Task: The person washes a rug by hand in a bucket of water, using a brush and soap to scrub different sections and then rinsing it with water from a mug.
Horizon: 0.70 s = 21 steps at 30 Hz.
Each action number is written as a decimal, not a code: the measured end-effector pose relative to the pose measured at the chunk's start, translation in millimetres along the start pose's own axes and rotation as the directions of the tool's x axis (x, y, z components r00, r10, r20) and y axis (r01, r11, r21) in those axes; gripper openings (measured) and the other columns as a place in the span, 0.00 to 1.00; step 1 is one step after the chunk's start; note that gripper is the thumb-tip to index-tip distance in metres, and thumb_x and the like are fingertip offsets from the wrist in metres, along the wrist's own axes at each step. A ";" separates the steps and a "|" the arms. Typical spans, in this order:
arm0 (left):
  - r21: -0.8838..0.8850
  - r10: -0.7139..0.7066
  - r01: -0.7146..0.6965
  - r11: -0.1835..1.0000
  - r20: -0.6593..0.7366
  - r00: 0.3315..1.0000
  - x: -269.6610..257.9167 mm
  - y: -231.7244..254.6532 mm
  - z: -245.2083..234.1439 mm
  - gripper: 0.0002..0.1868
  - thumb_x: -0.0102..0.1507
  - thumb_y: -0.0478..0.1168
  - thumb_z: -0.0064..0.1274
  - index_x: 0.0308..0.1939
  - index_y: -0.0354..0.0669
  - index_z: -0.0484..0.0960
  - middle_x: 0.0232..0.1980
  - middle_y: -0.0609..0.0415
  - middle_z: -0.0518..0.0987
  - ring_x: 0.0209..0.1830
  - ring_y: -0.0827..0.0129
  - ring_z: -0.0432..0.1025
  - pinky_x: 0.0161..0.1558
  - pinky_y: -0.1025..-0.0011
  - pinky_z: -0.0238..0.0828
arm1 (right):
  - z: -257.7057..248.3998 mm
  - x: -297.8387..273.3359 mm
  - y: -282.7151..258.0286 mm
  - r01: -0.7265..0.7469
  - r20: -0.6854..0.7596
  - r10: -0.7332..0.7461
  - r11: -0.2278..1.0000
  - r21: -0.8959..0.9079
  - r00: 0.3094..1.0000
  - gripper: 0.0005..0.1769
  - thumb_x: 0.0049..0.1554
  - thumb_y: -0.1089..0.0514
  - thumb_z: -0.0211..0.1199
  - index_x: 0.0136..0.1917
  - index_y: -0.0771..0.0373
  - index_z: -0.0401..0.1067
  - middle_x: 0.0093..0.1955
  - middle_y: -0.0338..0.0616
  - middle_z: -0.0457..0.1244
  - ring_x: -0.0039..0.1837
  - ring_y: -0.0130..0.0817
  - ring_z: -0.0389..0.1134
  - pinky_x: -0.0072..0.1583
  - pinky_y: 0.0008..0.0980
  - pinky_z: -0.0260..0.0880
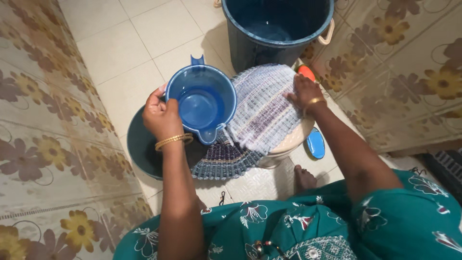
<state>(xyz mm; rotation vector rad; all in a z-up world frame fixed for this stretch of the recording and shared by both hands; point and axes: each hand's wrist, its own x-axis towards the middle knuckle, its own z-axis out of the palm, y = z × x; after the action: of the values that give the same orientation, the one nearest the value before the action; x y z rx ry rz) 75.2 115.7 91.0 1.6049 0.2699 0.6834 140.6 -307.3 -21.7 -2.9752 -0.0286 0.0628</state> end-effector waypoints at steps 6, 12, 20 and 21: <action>0.074 0.056 -0.053 0.996 -0.040 0.998 4.4 -3.3 -8.5 0.19 0.56 0.26 0.53 0.50 0.34 0.86 0.22 0.68 0.67 0.20 0.87 0.57 0.23 0.82 0.52 | 28.1 64.5 -18.4 -0.307 0.006 0.310 0.942 0.137 0.951 0.39 0.53 0.37 0.66 0.70 0.60 0.68 0.68 0.58 0.63 0.69 0.55 0.63 0.66 0.49 0.65; -0.041 -0.015 0.014 0.999 -0.024 1.000 9.5 -5.9 -10.5 0.19 0.56 0.25 0.52 0.51 0.34 0.85 0.22 0.68 0.69 0.20 0.88 0.57 0.23 0.82 0.53 | 44.1 126.9 -5.7 -0.150 0.061 0.144 0.983 0.108 0.988 0.26 0.60 0.44 0.65 0.61 0.67 0.76 0.60 0.64 0.68 0.60 0.60 0.69 0.61 0.51 0.69; 0.015 0.000 0.000 1.000 -0.031 1.000 7.3 9.0 -7.1 0.19 0.57 0.26 0.53 0.51 0.35 0.86 0.22 0.68 0.69 0.19 0.88 0.58 0.23 0.83 0.54 | -76.7 56.0 -57.2 -0.347 0.332 0.125 0.515 0.784 0.935 0.35 0.54 0.57 0.67 0.72 0.59 0.58 0.61 0.55 0.65 0.55 0.43 0.69 0.52 0.43 0.67; 0.003 -0.006 0.006 1.000 -0.029 1.000 6.6 11.2 -7.0 0.19 0.57 0.26 0.52 0.51 0.35 0.86 0.22 0.68 0.70 0.19 0.88 0.58 0.23 0.83 0.54 | -83.9 40.4 -59.3 -0.231 0.236 0.060 0.537 0.811 0.970 0.33 0.56 0.58 0.68 0.71 0.60 0.60 0.64 0.54 0.65 0.58 0.43 0.68 0.55 0.41 0.67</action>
<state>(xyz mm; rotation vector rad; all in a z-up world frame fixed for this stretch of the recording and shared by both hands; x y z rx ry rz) 74.1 123.1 103.6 1.5980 0.2967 0.7021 183.7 -261.7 69.1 -1.9686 0.1840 0.2841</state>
